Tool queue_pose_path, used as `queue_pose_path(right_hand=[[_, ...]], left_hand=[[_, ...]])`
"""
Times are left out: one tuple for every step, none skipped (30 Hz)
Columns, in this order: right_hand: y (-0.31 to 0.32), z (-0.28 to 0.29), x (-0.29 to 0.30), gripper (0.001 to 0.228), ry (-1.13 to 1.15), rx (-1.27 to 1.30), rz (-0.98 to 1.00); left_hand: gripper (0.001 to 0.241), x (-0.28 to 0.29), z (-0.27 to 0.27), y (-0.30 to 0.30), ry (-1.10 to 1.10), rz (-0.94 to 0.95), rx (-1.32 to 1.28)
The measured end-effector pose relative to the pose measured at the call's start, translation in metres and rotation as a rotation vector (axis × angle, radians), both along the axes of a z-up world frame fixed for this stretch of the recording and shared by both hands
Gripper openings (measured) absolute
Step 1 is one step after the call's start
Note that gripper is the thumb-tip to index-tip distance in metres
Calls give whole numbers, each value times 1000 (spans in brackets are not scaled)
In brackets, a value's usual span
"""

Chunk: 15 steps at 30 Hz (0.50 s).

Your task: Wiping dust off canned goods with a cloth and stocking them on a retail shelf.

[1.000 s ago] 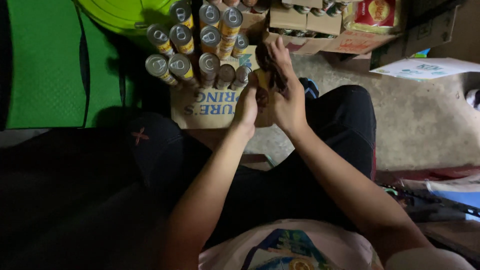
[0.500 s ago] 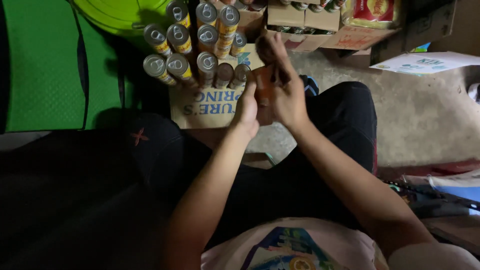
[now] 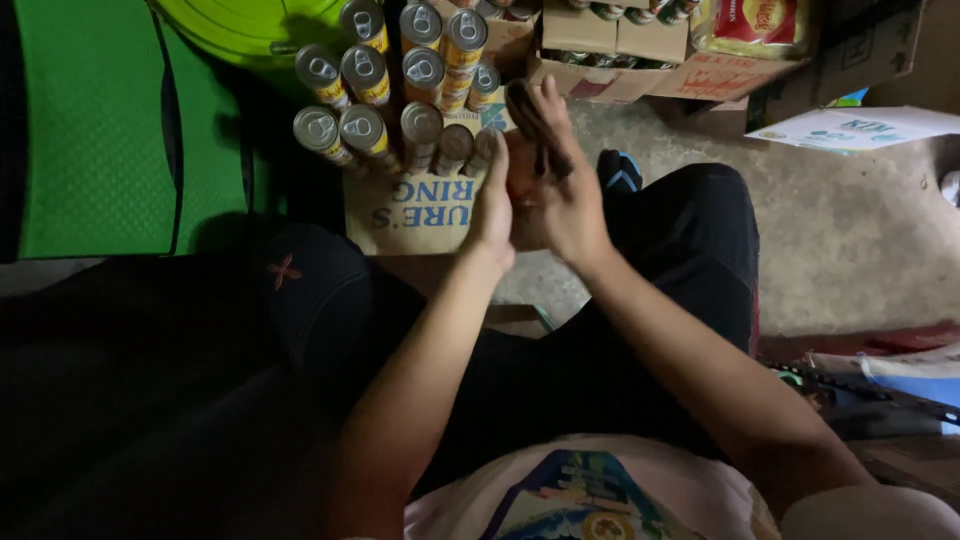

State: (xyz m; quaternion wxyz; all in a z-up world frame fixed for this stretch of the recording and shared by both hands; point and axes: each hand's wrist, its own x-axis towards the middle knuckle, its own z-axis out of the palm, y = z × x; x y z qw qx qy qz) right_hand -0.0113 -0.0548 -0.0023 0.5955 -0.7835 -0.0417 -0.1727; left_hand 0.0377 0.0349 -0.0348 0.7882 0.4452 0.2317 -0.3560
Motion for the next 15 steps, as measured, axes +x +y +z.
queue_pose_path(right_hand=[[4, -4, -5, 88, -27, -57, 9], [8, -7, -9, 91, -54, -113, 18], [20, 5, -18, 91, -55, -112, 25], [31, 17, -27, 76, -58, -158, 23], [44, 29, -36, 62, -63, -202, 15], [42, 29, -33, 62, -66, -200, 19], [38, 30, -31, 64, -57, -204, 14], [33, 30, -30, 66, -48, -208, 10], [24, 26, -21, 66, -45, -207, 7], [15, 22, -13, 70, -26, -231, 12], [5, 18, -6, 74, -1, -254, 14], [4, 11, -4, 74, 8, -253, 9], [3, 4, 1, 75, 66, -162, -36], [3, -3, 7, 77, 124, -71, -82], [11, 2, -2, 77, 121, -73, -84]], left_hand=[[91, 7, -20, -1, -80, 8, -22], [89, 13, -39, -2, -160, 15, -44], [89, 21, -50, -2, -160, 23, -42], [92, 29, -60, -1, -170, 101, -112], [95, 38, -70, 0, -183, 175, -181], [95, 32, -52, 3, -186, 178, -179], [87, 26, -35, 3, -133, 126, -122], [84, 19, -18, 2, -80, 74, -66], [84, 12, -18, 3, -78, 71, -65], [79, 5, -18, 3, -82, 8, -55], [75, -4, -18, 3, -82, -57, -45], [75, -5, -12, 2, -74, -63, -44], [81, -3, -6, 2, -72, -35, -50], [87, -1, 0, 3, -71, -7, -56], [87, 3, -3, 5, -74, -8, -59]])
